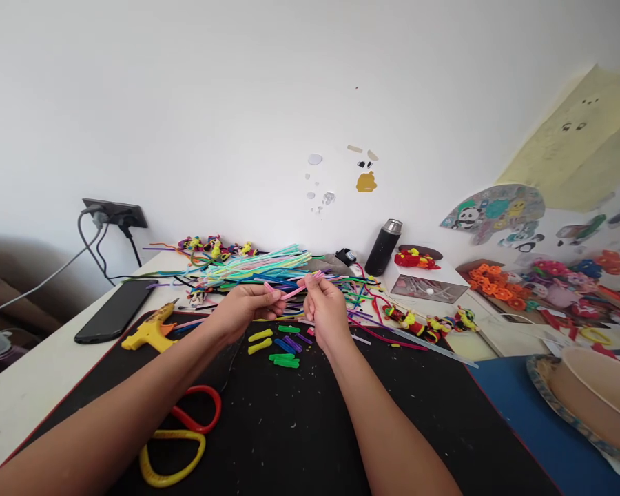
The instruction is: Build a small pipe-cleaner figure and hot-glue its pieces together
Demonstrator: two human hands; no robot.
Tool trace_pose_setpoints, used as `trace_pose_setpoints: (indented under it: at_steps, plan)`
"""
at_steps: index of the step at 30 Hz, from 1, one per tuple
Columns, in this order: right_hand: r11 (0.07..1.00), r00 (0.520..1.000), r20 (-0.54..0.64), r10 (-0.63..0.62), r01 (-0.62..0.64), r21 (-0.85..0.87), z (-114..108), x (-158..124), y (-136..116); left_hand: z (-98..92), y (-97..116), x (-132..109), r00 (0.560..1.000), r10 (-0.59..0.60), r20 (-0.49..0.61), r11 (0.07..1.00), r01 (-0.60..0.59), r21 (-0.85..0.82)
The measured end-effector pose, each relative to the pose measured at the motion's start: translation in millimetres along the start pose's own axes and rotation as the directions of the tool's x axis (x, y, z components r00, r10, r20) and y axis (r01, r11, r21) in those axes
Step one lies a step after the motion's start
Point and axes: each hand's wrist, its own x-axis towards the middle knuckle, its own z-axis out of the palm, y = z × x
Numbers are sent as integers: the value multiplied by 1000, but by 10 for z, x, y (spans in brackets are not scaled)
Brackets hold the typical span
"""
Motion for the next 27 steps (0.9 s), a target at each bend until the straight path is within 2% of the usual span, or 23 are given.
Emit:
trace_pose_setpoints:
  at_steps: [5, 9, 14, 16, 18, 23, 27]
  plan:
    - [1000, 1000, 11, 18, -18, -7, -13, 12, -3, 94, 23, -69, 992, 62, 113, 937, -97, 336]
    - [999, 999, 37, 14, -12, -51, -21, 13, 33, 141, 46, -134, 986, 84, 142, 846, -146, 513]
    - [988, 993, 112, 19, -1, -156, -4, -9, 112, 152, 50, -180, 971, 102, 217, 630, -232, 741]
    - [983, 990, 141, 29, -2, -184, 8, -21, 118, 168, 64, -201, 964, 89, 249, 575, -254, 778]
    - [982, 988, 148, 32, -4, -187, 13, -27, 100, 189, 78, -222, 959, 74, 272, 580, -263, 771]
    - [991, 993, 121, 4, 12, -135, -5, -16, 41, 207, 58, -218, 961, 80, 266, 723, -240, 648]
    - [991, 991, 136, 14, 4, -134, -14, -2, 60, 174, 18, -165, 966, 42, 253, 792, -187, 581]
